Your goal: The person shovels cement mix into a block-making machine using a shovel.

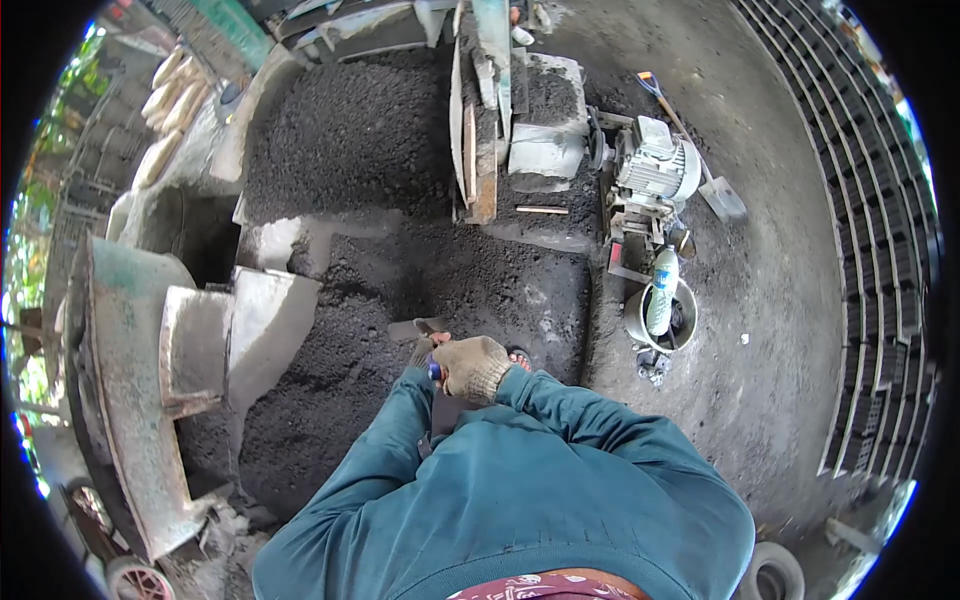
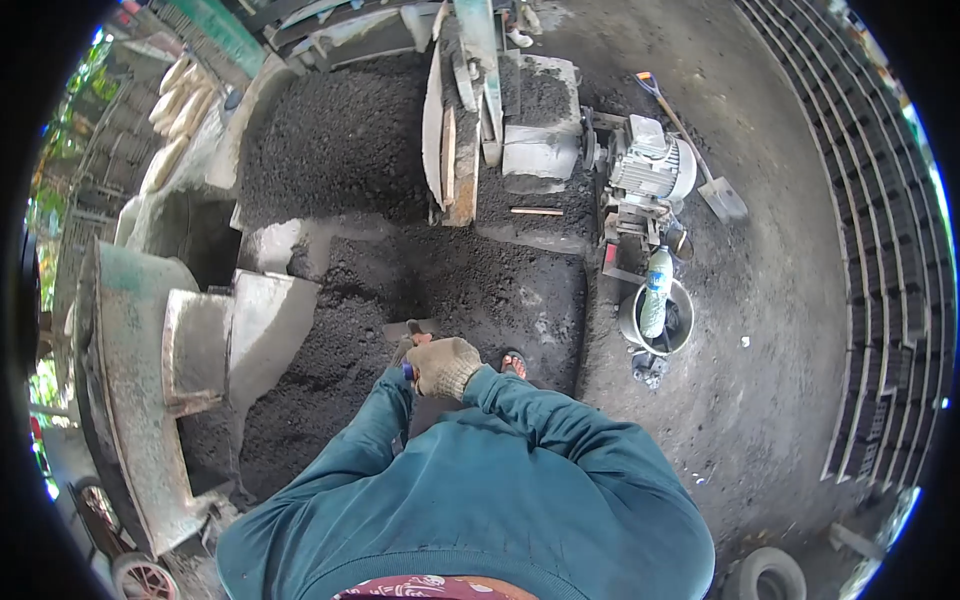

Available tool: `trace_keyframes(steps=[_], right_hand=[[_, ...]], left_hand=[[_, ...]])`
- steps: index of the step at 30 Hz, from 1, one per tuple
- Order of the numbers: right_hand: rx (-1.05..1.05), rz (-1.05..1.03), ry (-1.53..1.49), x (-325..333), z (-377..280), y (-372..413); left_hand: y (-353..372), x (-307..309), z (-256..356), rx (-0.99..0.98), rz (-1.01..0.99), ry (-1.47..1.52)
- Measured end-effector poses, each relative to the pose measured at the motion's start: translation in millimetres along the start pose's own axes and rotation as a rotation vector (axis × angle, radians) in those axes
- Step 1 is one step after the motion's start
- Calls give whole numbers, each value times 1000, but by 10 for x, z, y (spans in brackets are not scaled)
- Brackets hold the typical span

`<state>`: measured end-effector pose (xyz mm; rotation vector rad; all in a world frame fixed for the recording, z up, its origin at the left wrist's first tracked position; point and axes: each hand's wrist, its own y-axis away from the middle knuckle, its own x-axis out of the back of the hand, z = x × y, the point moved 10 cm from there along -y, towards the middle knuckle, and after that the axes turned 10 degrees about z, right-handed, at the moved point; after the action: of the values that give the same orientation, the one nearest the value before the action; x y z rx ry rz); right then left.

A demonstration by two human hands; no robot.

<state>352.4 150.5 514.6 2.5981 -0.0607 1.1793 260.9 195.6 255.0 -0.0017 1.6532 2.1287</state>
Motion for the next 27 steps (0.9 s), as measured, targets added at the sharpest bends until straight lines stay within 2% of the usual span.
trace_keyframes(steps=[4, 6, 12, 15, 17, 19, 22, 25, 27], right_hand=[[-23, 83, -13, 60, 114, -27], [-49, 61, -15, 85, 150, 6], [-21, 100, -25, 76, 99, 46], [9, 71, -23, 16, 65, 19], [14, -14, -30, 42, -111, 57], [26, -89, -30, -32, -207, 83], [82, -176, -8, -423, -310, 102], [144, -204, -5, -616, -479, 177], [150, -149, -27, -700, -509, 204]], left_hand=[[-84, -146, 36, -13, -19, 16], [-126, -196, 22, -10, -30, 35], [-382, -99, -129, 22, -54, 173], [-342, -109, -187, 64, -63, 209], [89, -190, -136, 107, -83, 219], [13, -30, -241, 88, -60, 226], [-658, 477, -616, 74, -14, 241], [-399, 566, -641, 83, -21, 223], [-183, 556, -612, 96, -34, 211]])
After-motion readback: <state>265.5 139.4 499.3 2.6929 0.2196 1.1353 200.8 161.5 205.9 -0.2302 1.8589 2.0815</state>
